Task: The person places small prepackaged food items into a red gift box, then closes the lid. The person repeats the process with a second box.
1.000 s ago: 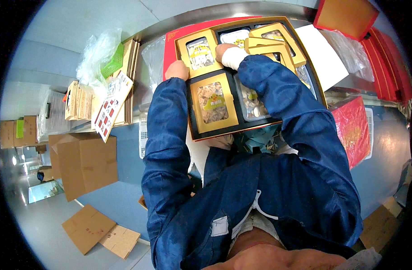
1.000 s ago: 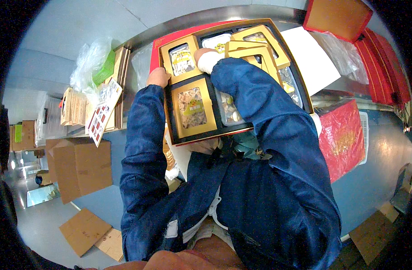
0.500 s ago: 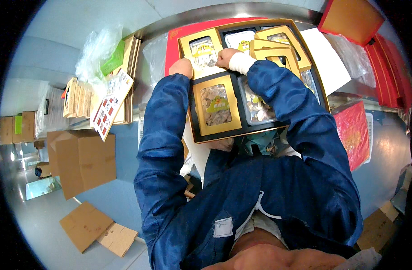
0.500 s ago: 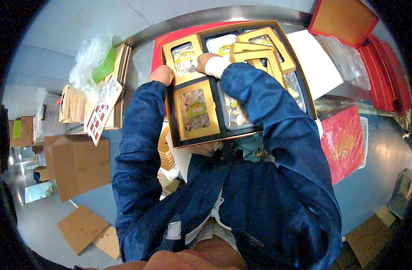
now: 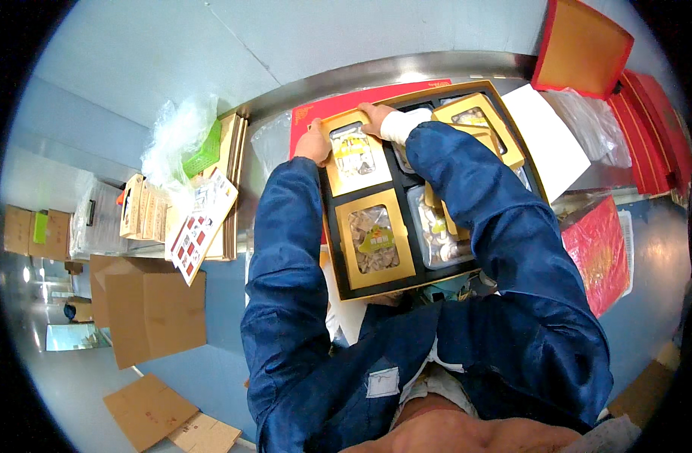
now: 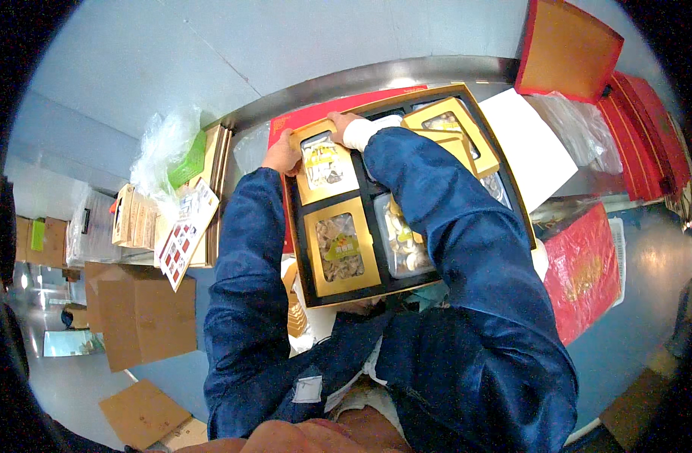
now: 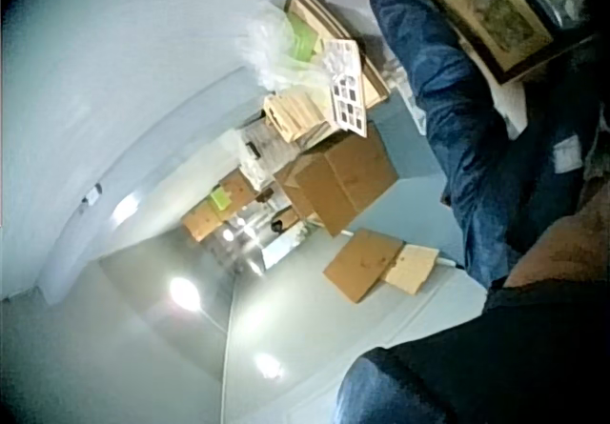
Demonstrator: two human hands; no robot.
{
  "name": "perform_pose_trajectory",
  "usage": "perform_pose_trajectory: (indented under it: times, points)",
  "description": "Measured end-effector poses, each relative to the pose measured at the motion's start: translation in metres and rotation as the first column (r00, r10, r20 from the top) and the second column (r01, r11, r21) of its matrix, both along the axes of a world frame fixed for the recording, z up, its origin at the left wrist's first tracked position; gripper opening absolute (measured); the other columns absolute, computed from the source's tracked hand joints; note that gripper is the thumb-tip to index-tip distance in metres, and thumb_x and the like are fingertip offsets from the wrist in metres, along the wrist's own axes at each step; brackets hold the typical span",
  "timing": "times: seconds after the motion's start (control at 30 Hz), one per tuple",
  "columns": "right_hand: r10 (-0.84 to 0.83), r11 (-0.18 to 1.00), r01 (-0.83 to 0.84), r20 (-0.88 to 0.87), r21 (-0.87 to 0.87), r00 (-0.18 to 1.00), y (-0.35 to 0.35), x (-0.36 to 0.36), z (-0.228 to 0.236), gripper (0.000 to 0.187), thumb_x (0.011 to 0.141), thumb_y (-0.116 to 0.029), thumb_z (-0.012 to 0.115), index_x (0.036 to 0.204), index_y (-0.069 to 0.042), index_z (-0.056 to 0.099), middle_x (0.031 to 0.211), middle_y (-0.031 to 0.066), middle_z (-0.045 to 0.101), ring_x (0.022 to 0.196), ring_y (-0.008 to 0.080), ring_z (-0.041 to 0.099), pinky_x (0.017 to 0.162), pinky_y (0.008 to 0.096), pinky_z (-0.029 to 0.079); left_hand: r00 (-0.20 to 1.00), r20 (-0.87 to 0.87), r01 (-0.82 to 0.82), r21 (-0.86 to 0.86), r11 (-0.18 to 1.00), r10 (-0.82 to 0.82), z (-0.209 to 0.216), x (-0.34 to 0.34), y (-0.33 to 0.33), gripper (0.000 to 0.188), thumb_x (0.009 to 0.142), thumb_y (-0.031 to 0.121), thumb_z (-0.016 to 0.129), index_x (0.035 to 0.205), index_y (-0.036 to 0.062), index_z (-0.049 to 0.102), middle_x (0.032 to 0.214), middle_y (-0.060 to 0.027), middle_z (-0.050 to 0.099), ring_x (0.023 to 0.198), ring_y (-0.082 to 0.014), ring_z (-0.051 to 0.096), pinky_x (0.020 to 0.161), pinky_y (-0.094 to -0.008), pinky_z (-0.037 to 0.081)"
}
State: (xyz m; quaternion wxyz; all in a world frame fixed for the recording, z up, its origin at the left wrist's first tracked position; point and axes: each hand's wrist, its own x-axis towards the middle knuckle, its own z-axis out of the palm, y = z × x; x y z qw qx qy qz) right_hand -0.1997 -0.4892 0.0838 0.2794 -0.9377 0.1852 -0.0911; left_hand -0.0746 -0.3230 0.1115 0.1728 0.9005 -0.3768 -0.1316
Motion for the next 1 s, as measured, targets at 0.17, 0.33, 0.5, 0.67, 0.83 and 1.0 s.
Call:
perform_pose_trajectory:
  times: [0.17,0.33,0.5,0.67,0.83,1.0]
  points:
    - [0.043,0.998,-0.047,0.073,0.051,0.996,-0.005,0.005,-0.003,0.058,0.072,-0.029,0.073,0.121,-0.007,0.048,0.103,0.0204,0.063,0.095,0.0349,0.062,0.084,0.0387,0.048,0.968,-0.251,0.022,0.051,0.998,-0.008,0.011,0.006,-0.005,0.041,0.081,0.005,0.054,0.120,0.0046,0.042,0.068,-0.0122,0.060,0.044,-0.0175,0.059,0.037,-0.0320,0.047]
    - [0.071,0.995,-0.066,-0.071,0.074,0.995,-0.013,0.017,0.005,0.037,0.081,-0.028,0.064,0.109,-0.007,0.053,0.092,0.0173,0.065,0.082,0.0315,0.064,0.074,0.0394,0.050,0.969,-0.247,-0.001,0.102,0.995,0.027,0.006,0.014,-0.010,0.039,0.082,0.010,0.054,0.119,0.0046,0.044,0.071,-0.0114,0.062,0.044,-0.0163,0.058,0.038,-0.0312,0.047]
    - [0.021,0.995,-0.012,-0.084,0.104,0.996,-0.018,0.021,0.002,0.028,0.089,-0.017,0.049,0.112,-0.003,0.057,0.094,0.0217,0.066,0.081,0.0353,0.066,0.070,0.0436,0.053,0.964,-0.261,-0.019,0.125,0.992,0.051,0.012,0.014,-0.019,0.027,0.085,0.015,0.050,0.110,0.0042,0.049,0.071,-0.0115,0.062,0.044,-0.0161,0.058,0.039,-0.0317,0.047]
    - [0.005,1.000,-0.004,-0.202,0.005,0.979,-0.023,0.025,0.000,0.029,0.087,-0.012,0.047,0.111,0.001,0.057,0.107,0.0244,0.063,0.094,0.0362,0.064,0.079,0.0453,0.051,0.976,-0.212,-0.017,0.130,0.991,0.044,0.016,0.013,-0.021,0.023,0.087,0.018,0.047,0.106,0.0043,0.050,0.070,-0.0121,0.062,0.043,-0.0173,0.058,0.039,-0.0335,0.047]
    - [0.033,0.983,-0.066,-0.192,-0.170,0.981,-0.006,0.015,0.021,0.030,0.087,-0.012,0.048,0.110,0.003,0.057,0.108,0.0223,0.063,0.102,0.0364,0.061,0.085,0.0454,0.049,0.989,-0.149,0.009,0.136,0.991,0.011,0.014,0.013,-0.010,0.022,0.089,0.016,0.044,0.106,0.0031,0.050,0.070,-0.0142,0.062,0.043,-0.0189,0.058,0.041,-0.0349,0.047]
    - [-0.013,0.996,-0.002,-0.163,-0.090,0.987,-0.018,0.010,0.011,0.030,0.085,-0.016,0.053,0.108,0.002,0.055,0.104,0.0240,0.062,0.098,0.0377,0.061,0.084,0.0435,0.049,0.999,-0.022,0.048,0.091,0.995,-0.046,0.007,0.006,-0.017,0.024,0.090,0.012,0.038,0.107,-0.0025,0.047,0.070,-0.0175,0.062,0.043,-0.0219,0.059,0.041,-0.0364,0.047]
